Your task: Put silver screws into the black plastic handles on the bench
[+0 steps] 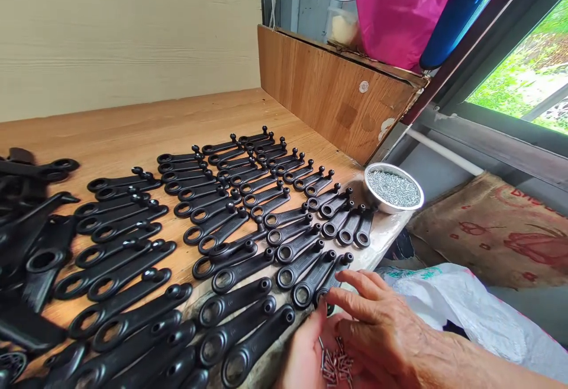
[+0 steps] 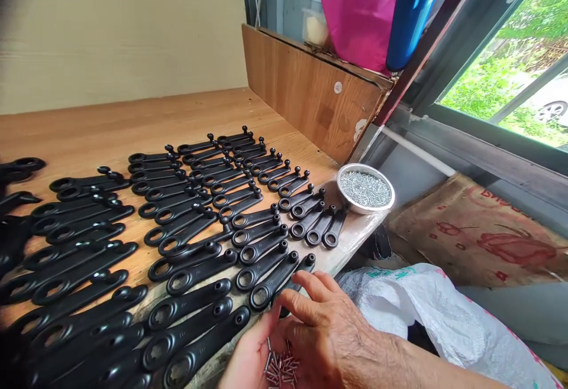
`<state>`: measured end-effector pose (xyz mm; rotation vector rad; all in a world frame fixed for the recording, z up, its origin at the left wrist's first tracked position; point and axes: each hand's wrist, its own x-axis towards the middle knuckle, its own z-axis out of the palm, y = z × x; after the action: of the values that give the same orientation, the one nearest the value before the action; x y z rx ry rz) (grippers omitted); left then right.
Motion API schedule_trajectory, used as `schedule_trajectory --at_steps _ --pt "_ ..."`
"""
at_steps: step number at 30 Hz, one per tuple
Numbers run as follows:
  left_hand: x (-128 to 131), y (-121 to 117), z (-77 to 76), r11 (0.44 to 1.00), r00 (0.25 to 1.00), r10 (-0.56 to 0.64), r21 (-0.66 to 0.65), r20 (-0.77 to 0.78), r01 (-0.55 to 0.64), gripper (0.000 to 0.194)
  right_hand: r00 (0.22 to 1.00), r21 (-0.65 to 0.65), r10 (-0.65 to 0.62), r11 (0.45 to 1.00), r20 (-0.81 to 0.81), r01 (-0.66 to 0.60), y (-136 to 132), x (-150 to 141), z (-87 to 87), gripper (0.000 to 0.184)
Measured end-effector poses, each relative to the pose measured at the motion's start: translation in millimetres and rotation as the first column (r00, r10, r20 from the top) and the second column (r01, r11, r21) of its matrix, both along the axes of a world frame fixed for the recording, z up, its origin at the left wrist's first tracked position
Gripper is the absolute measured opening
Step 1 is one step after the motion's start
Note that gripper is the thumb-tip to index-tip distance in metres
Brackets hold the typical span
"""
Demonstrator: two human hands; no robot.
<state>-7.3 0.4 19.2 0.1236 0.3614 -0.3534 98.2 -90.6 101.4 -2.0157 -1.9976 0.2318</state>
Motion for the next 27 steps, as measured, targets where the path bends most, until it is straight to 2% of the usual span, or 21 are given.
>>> schedule_trajectory --at_steps 2,5,7,10,13,16,18,23,27 --pt "3 -3 -0.5 0.998 0.999 0.041 -0.037 0.004 -0.041 0.047 0.999 0.046 -0.024 0.999 0.029 0.023 1 -2 -10.5 0.013" --pt "5 -5 1.6 0.992 0.992 0.115 -0.064 0.046 -0.112 0.047 0.991 0.094 0.001 0.995 0.132 -0.013 2 -3 -30.5 0.015" --pt "5 -3 4.8 0.994 0.994 0.094 -0.064 0.051 -0.091 0.042 0.979 0.109 0.022 0.993 0.204 -0.045 2 -3 -36.1 0.021" --pt "4 2 8.7 0.997 0.996 0.041 -0.074 0.085 -0.034 0.039 0.984 0.048 0.028 0.998 0.174 -0.037 0 0 -21.5 0.028" --pt "4 3 8.3 0.998 0.985 0.041 -0.060 0.169 -0.031 0.054 0.991 0.027 0.004 1.000 0.136 -0.008 -6 4 6.2 0.034" --pt "2 3 4.8 0.996 0.991 0.047 -0.079 0.126 -0.037 0.049 0.983 0.058 -0.063 0.997 0.173 0.054 -12 7 21.6 0.030" --pt "0 3 3.1 0.993 0.993 0.054 -0.110 0.103 -0.042 0.042 0.980 0.058 -0.100 0.994 0.174 0.091 -14 7 22.7 0.028" --pt "-1 5 2.9 0.994 0.989 0.035 -0.104 0.147 -0.019 0.043 0.989 -0.040 -0.125 0.991 0.076 0.128 -13 11 13.1 0.026" --pt "-2 0 -1.4 0.992 0.993 0.074 -0.110 0.087 -0.065 0.042 0.992 -0.005 -0.122 0.992 0.033 0.122 -13 11 3.1 0.015"
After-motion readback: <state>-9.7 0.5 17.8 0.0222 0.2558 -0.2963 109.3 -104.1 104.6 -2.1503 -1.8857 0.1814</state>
